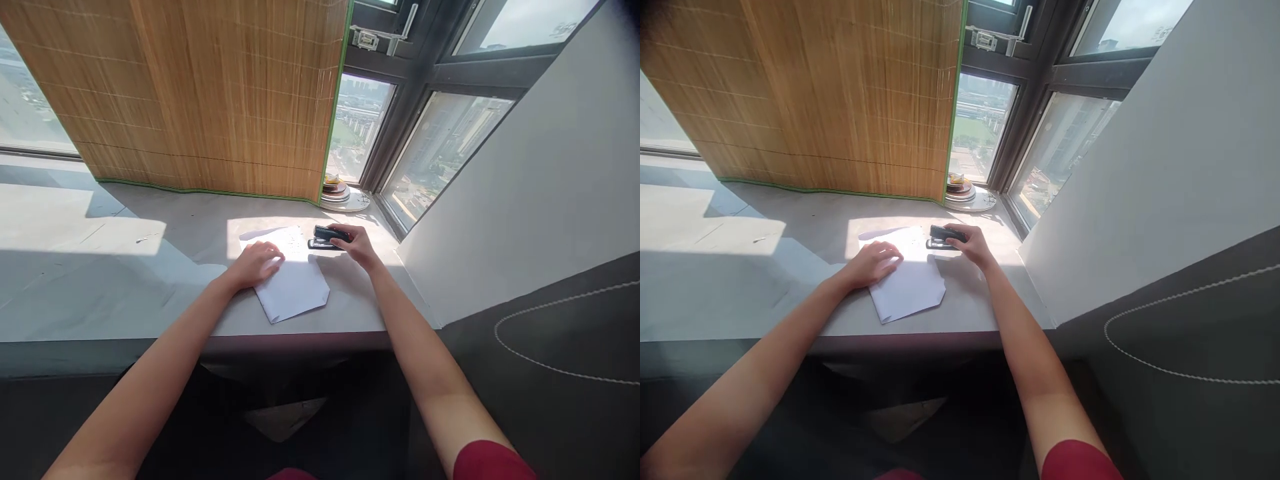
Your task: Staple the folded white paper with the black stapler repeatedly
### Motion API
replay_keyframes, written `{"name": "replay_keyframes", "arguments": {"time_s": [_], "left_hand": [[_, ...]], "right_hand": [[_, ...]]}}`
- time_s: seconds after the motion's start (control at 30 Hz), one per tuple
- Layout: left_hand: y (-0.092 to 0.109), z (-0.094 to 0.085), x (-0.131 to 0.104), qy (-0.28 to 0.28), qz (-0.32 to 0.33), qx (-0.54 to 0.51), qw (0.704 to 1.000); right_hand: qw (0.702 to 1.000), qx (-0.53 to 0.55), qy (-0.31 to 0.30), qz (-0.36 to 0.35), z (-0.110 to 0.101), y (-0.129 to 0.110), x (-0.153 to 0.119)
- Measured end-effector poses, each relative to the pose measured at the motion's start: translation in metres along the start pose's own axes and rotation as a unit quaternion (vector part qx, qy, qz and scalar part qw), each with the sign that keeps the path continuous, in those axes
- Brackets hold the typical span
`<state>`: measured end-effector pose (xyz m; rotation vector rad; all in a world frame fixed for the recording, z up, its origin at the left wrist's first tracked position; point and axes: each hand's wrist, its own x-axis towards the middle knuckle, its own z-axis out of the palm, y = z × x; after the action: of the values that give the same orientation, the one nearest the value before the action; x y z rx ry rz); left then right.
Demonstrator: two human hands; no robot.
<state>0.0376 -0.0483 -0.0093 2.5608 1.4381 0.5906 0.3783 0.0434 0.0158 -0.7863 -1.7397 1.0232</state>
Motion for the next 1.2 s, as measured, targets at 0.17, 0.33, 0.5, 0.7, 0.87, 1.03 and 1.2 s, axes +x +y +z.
{"name": "replay_keyframes", "arguments": {"time_s": [0.17,0.33,0.5,0.7,0.87,1.03,1.2], "left_hand": [[0.006,-0.007,0.002,-0.008,0.005,0.046,0.999],[0.024,-0.01,0.031,-0.049,0.11,0.055,0.991],[0.022,0.003,0.052,-0.119,0.184,0.02,0.976],[0.012,0.01,0.051,-0.137,0.218,-0.021,0.966],[0.019,0.014,0.05,-0.108,0.225,-0.015,0.968],[0.021,0.019,0.047,-0.102,0.216,-0.016,0.971],[0.016,0.016,0.045,-0.11,0.224,-0.045,0.967]], "right_hand": [[0.998,-0.063,-0.024,0.008,-0.037,0.018,-0.004],[0.991,-0.092,-0.1,0.017,-0.038,0.026,-0.01],[0.982,-0.138,-0.127,-0.024,-0.029,0.021,-0.006],[0.966,-0.182,-0.171,-0.062,-0.02,0.012,-0.006],[0.961,-0.185,-0.186,-0.091,-0.009,0.009,-0.006],[0.949,-0.193,-0.187,-0.167,0.0,0.01,-0.008],[0.938,-0.231,-0.168,-0.194,0.005,0.009,-0.011]]}}
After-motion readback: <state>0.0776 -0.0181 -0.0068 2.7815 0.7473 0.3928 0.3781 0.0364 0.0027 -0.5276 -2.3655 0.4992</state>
